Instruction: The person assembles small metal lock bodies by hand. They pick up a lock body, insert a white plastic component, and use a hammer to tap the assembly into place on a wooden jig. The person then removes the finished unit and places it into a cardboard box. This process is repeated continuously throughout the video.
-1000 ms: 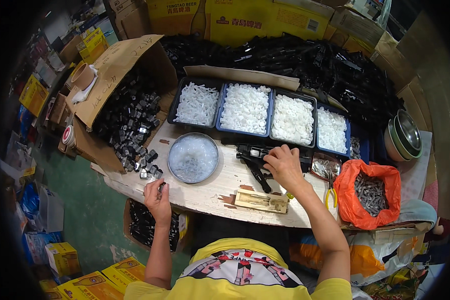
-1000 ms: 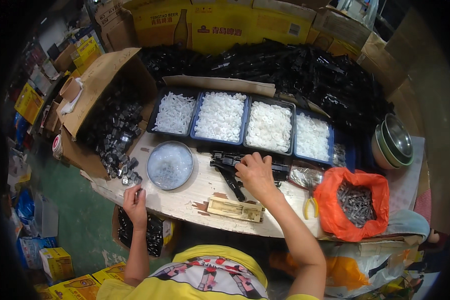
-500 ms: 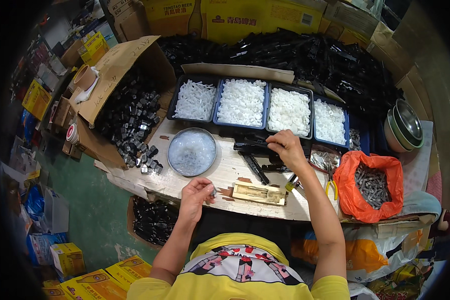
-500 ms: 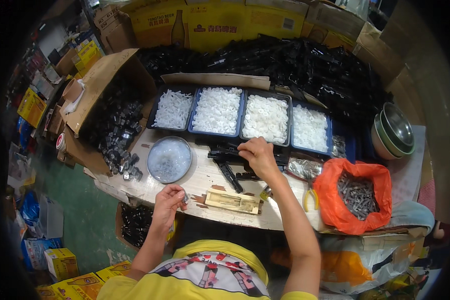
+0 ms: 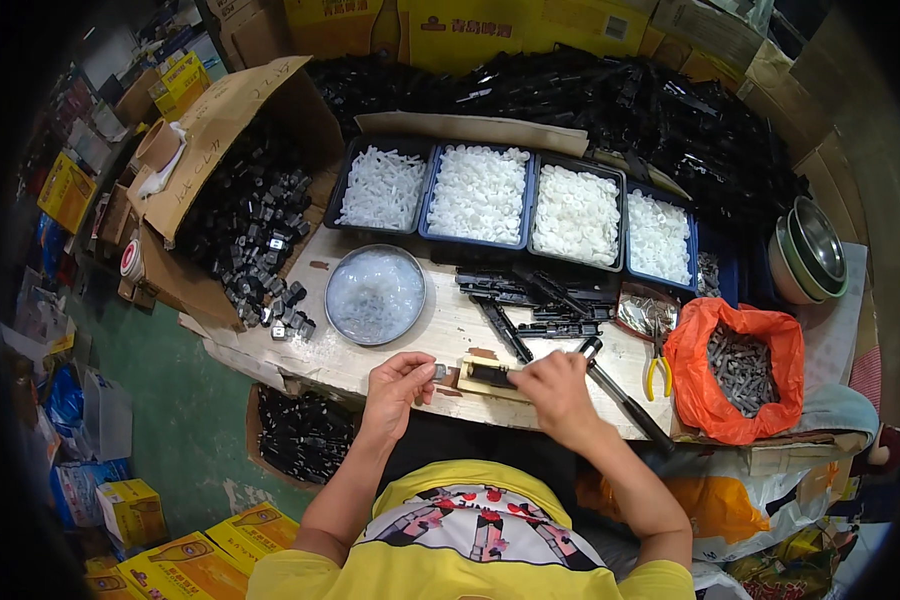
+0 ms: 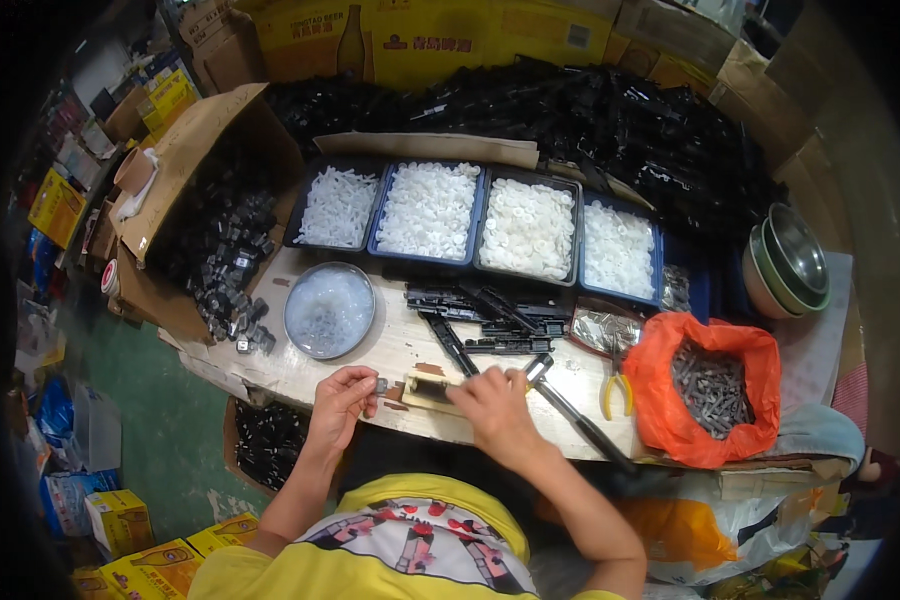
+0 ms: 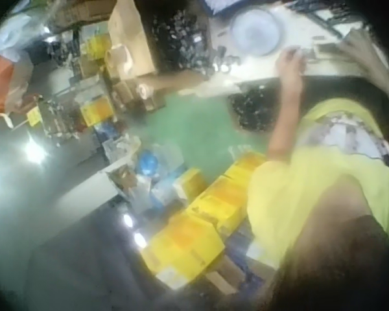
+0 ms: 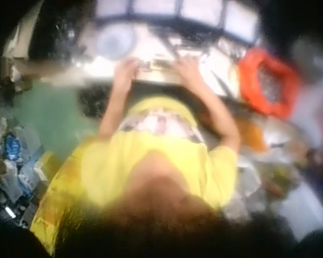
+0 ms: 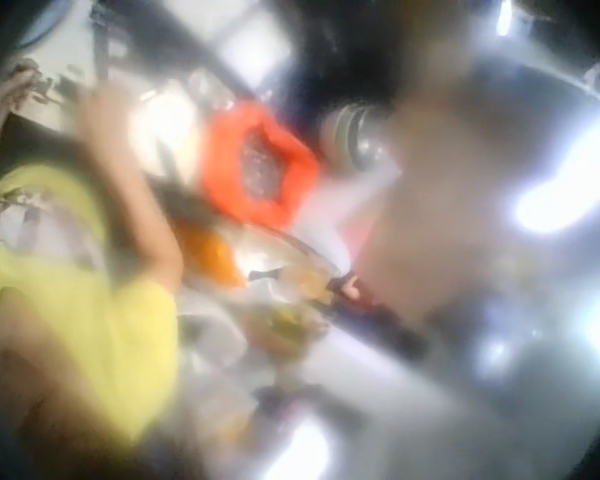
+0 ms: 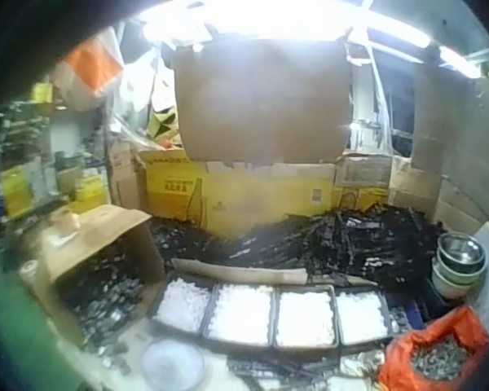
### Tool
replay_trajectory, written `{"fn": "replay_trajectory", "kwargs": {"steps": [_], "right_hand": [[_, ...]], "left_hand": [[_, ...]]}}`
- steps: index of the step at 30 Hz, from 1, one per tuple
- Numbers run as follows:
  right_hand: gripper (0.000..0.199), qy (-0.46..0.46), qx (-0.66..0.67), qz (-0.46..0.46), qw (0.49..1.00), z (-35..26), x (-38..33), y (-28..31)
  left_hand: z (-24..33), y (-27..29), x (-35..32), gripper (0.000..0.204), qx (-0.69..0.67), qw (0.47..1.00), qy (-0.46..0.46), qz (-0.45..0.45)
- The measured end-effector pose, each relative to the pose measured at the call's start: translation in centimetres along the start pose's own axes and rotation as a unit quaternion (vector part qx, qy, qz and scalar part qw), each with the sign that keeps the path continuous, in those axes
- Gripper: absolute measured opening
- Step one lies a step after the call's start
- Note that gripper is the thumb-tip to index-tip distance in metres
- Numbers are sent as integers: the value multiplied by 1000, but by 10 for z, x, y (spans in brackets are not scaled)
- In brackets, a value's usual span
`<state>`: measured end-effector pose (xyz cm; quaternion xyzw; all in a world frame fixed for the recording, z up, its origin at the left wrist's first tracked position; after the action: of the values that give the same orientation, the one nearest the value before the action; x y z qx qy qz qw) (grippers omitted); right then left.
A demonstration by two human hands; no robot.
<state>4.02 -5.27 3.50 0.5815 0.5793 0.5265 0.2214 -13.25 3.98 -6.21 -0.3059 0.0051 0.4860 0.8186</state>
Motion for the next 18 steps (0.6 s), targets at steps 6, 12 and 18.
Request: {"fn": "replay_trajectory", "kwargs": {"steps": [6, 12, 18], "right_hand": [[30, -19, -50, -58, 997, 0, -4, -21], [32, 15, -80, -53, 995, -7, -5, -25], [32, 0, 3, -42, 999, 5, -8, -24]], "left_hand": [[-1, -21, 5, 18, 16, 999, 25, -29], [4, -36, 10, 16, 121, 991, -1, -54], [16, -64, 16, 12, 338, 939, -49, -36]]}}
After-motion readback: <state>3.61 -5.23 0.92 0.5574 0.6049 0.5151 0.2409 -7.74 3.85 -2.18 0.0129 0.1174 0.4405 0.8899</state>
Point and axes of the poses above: each hand's wrist, its own x-axis towards the middle knuckle, its own y-axis out of the back of the hand, z = x × y, the point moved 8 cm from there along x, towards the middle knuckle, and after that the axes turned 5 degrees about -z, right-handed, at the moved point
